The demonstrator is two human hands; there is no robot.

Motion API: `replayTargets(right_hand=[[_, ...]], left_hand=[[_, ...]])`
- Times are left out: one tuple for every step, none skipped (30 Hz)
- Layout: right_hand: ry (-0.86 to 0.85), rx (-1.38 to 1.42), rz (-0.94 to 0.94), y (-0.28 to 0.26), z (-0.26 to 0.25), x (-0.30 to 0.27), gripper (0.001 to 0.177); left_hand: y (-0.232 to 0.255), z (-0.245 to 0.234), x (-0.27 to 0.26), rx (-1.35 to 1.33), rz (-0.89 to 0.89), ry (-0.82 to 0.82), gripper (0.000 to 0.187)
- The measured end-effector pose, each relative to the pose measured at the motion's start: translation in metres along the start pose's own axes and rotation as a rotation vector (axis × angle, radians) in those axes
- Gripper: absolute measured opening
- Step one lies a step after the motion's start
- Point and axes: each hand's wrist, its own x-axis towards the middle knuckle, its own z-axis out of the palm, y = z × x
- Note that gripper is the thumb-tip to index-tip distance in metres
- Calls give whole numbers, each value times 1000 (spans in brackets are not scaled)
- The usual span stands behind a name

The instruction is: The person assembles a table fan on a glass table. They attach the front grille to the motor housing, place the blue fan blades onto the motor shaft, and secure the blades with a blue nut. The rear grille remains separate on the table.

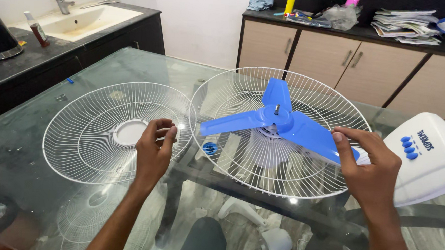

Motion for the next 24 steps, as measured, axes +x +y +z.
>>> replayTargets(right_hand=[[0,-8,3,-2,1,-2,10],[0,-16,5,-3,1,-4,9],[0,-27,9,-4,0,-6,9],[6,-28,15,-5,0,-9,9],[13,-31,21,-6,0,-12,10],[20,-34,26,-7,-1,-15,10],[17,-43,52,-8,-3,-17,11],[15,-51,78,-9,-4,-19,12],[10,-58,103,-11,-6,-22,14],[17,-58,94,-14,-8,-26,14],[24,-55,83,-16,-9,-29,13],[32,-51,72,-19,-10,-32,13],[35,-64,49,-22,-11,-35,12],[39,-76,27,-25,-11,-39,11],[44,-86,2,-29,-11,-41,10],[56,-106,-31,-33,-11,-43,12],[67,-126,-62,-37,-12,-45,14],[79,-146,-93,-42,-12,-48,16],[88,-176,-127,-47,-12,-50,18],[98,-206,-161,-52,-11,-52,19],[107,-235,-194,-58,-11,-54,20],[119,-249,-212,-65,-10,-58,23],[132,-263,-230,-71,-10,-62,26],[145,-278,-248,-78,-9,-68,29]], left_hand=[[0,-1,-3,11,50,-9,25],[0,-1,-4,27,47,-15,25],[1,-1,-6,40,44,-24,26],[1,-2,-9,54,40,-32,26],[0,-2,-10,51,88,-41,26],[0,-1,-11,48,137,-50,26],[0,-1,-13,45,186,-59,25],[-1,0,-14,31,166,-79,25],[-1,2,-17,19,143,-97,26],[-1,3,-20,6,121,-115,26],[-1,3,-22,4,114,-131,26],[-1,4,-23,1,107,-146,26],[-2,5,-26,-1,99,-163,26],[-3,7,-29,-11,94,-160,27],[-3,7,-31,-20,90,-155,27],[-4,7,-33,-29,87,-150,27],[-6,8,-35,-56,100,-149,27],[-7,9,-37,-84,113,-148,27],[-8,11,-39,-112,125,-148,27],[-10,13,-42,-115,112,-159,28],[-11,15,-43,-116,99,-171,29],[-13,16,-45,-116,87,-182,30],[-15,18,-47,-119,126,-168,29],[-18,20,-49,-122,165,-155,29]])
